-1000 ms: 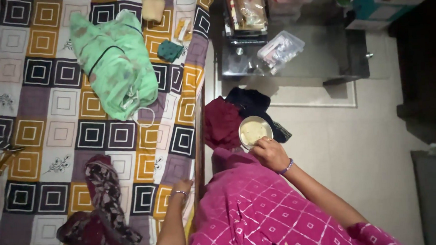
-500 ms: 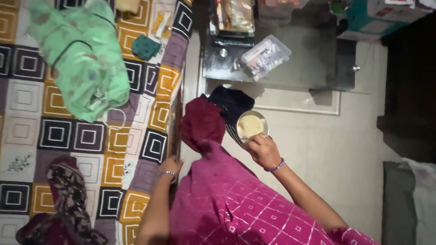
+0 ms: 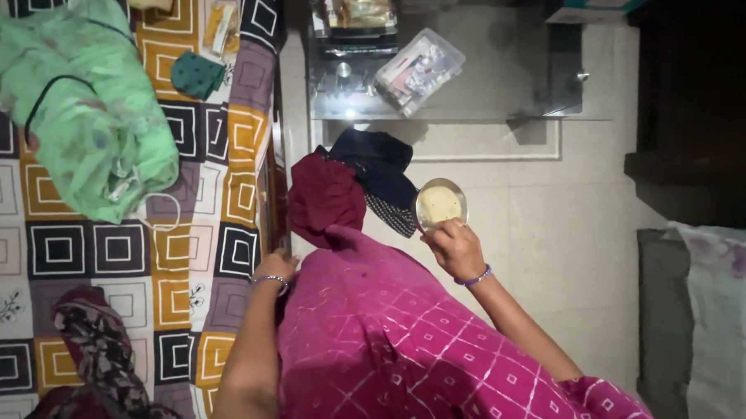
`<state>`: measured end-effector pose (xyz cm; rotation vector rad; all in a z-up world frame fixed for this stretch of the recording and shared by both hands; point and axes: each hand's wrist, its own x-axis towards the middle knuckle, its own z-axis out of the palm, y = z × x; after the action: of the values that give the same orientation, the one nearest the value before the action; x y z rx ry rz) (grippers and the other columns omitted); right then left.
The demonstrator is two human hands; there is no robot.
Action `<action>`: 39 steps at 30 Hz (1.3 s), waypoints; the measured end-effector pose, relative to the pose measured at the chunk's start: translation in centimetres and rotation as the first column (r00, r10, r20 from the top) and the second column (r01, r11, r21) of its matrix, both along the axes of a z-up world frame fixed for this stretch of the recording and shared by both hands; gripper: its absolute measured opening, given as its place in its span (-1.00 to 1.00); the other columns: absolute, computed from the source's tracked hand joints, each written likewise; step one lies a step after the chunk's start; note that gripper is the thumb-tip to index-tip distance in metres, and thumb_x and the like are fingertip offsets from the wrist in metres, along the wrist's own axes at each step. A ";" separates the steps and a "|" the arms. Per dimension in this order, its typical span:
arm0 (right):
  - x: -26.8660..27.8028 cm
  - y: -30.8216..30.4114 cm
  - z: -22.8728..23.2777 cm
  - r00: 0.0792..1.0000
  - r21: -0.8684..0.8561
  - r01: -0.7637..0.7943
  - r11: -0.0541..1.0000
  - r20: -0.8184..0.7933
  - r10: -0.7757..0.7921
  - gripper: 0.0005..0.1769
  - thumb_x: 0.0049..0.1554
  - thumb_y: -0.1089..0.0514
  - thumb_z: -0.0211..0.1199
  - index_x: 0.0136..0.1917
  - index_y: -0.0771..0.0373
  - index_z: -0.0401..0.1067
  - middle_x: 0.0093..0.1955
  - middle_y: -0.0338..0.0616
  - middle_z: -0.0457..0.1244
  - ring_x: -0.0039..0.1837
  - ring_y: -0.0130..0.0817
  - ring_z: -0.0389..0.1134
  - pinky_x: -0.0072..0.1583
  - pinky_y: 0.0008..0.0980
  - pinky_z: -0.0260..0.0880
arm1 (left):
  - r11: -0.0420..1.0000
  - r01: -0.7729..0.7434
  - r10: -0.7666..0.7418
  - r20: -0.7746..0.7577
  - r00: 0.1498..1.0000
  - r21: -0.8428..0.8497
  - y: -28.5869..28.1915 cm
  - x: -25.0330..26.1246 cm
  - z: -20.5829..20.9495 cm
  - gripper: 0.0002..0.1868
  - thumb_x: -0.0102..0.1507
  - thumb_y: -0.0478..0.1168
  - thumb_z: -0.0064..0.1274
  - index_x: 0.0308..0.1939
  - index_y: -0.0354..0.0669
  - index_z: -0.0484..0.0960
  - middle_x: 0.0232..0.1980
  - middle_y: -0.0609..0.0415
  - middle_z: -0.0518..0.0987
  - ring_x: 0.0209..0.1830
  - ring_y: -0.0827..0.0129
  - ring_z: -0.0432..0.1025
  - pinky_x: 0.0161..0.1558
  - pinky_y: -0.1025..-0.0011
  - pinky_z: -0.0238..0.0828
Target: The recorder is mixing a substance in a bowl and applying it to fix or adjust a wooden bed frame.
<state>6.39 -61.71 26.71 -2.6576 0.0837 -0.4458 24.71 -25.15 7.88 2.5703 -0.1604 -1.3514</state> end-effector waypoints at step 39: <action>4.0 -1.7 1.7 0.995 -0.034 -0.019 0.999 0.095 0.022 -0.80 -0.01 0.19 0.48 -0.21 0.21 0.46 -0.13 -0.13 0.30 -0.09 -0.10 0.35 -0.09 -0.16 0.34 | 0.987 -0.009 0.020 0.063 0.998 -0.158 -3.1 8.3 -5.2 -0.33 0.22 0.26 0.05 0.23 -0.10 0.62 0.26 -0.22 0.57 0.31 -0.10 0.43 0.31 0.13 0.35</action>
<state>10.38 -63.38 28.36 -2.6624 0.0200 -0.5709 32.96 -28.27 2.66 2.4797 -0.2486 -1.1999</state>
